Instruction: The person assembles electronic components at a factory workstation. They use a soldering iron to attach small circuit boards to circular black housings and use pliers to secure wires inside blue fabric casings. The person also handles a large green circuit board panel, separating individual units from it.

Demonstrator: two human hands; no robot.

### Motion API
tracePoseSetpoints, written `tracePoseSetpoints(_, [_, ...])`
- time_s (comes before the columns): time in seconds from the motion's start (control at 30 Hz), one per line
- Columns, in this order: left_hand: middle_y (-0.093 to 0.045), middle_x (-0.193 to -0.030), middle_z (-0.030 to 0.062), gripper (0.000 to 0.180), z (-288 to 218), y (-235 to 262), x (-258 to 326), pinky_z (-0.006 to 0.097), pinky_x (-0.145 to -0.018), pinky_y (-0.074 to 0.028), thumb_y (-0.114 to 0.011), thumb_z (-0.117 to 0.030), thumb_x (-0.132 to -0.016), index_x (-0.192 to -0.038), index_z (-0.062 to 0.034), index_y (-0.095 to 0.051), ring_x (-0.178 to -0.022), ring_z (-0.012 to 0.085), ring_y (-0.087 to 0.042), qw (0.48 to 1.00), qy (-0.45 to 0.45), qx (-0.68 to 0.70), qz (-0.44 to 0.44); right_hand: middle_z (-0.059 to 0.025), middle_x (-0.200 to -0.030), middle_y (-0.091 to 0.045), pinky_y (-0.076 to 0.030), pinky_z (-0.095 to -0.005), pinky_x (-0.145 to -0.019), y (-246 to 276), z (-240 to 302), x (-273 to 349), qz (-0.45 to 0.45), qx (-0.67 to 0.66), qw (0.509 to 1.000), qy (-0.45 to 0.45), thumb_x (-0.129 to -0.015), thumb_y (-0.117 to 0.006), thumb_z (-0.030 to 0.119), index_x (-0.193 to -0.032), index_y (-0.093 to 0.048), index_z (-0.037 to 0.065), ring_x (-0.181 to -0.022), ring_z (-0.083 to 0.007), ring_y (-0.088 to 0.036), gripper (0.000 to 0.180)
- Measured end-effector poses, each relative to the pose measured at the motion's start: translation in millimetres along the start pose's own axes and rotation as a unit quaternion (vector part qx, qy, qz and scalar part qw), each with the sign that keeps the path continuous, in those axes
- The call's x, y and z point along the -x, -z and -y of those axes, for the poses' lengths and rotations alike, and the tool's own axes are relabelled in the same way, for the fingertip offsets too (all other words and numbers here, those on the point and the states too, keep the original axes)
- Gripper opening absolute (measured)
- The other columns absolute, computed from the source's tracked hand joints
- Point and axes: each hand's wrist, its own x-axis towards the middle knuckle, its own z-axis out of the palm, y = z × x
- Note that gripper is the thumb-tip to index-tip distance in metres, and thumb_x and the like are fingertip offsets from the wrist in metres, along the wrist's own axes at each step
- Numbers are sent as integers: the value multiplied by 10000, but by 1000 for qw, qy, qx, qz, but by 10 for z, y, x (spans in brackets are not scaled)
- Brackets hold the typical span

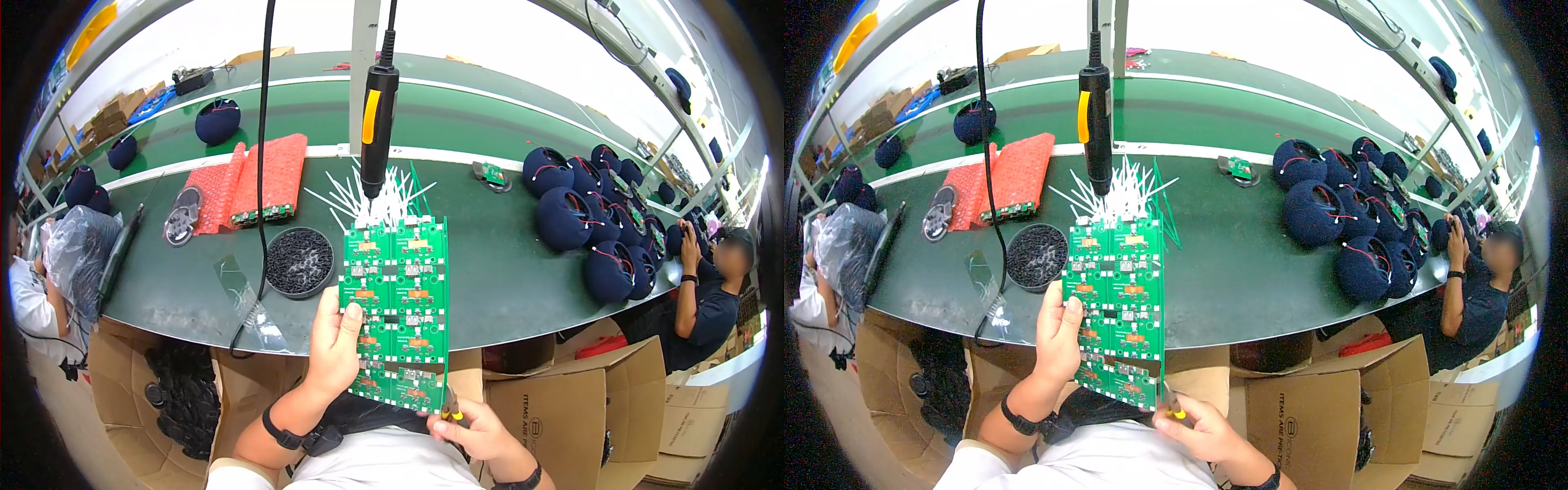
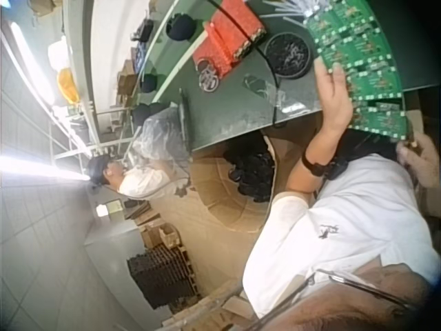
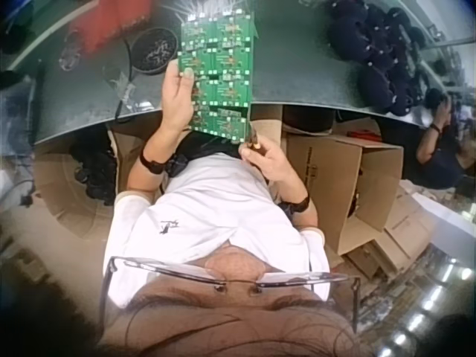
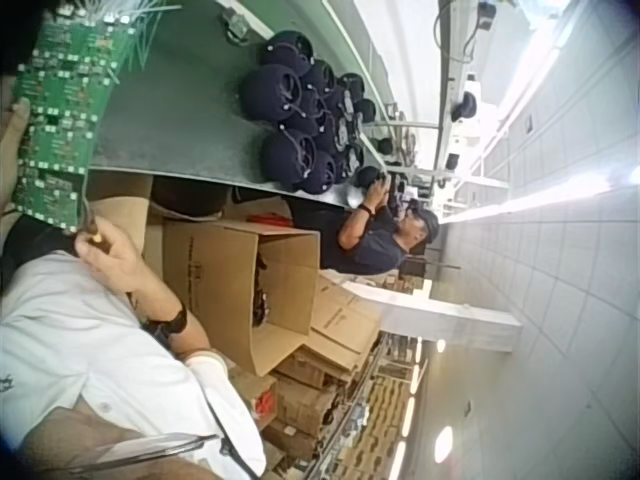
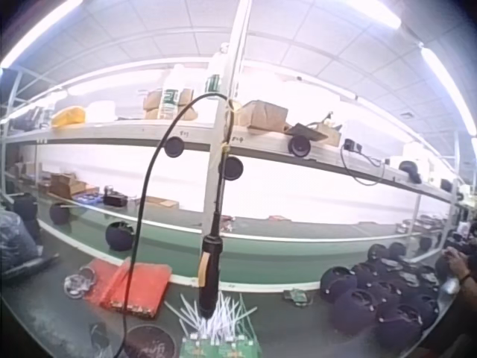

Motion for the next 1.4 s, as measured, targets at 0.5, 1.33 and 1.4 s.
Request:
tracePoseSetpoints(0.5, [-672,-1135,74,287,-46,-26,165,278,-873,-521,-483,-220,-1136,-1306,11,-487,-985,98,-619,997,-28,-78,6,15,-869,-673,-468,-240,-636,-109,343,-153,-142,129,981,-16,-1011,-637,55,-1286,-649,16,-727,-32,-552,277])
tracePoseSetpoints(1.33, [-667,-1135,43,276,-5,-57,160,254,-853,-536,-500,-280,-1134,-1236,-24,-509,-982,65,-621,998,28,31,37,22,-934,-637,-452,-239,-660,-26,158,-187,-102,73,991,45,-1029,-600,24,-1290,-641,3,-763,-39,-533,265])
tracePoseSetpoints(1.4, [-668,-1113,54,238,-64,-45,178,264,-838,-538,-471,-229,-1140,-1237,-12,-495,-963,72,-622,998,43,15,44,17,-933,-652,-462,-240,-666,-2,198,-193,-115,121,985,43,-1023,-599,23,-1287,-642,8,-773,-40,-546,267])
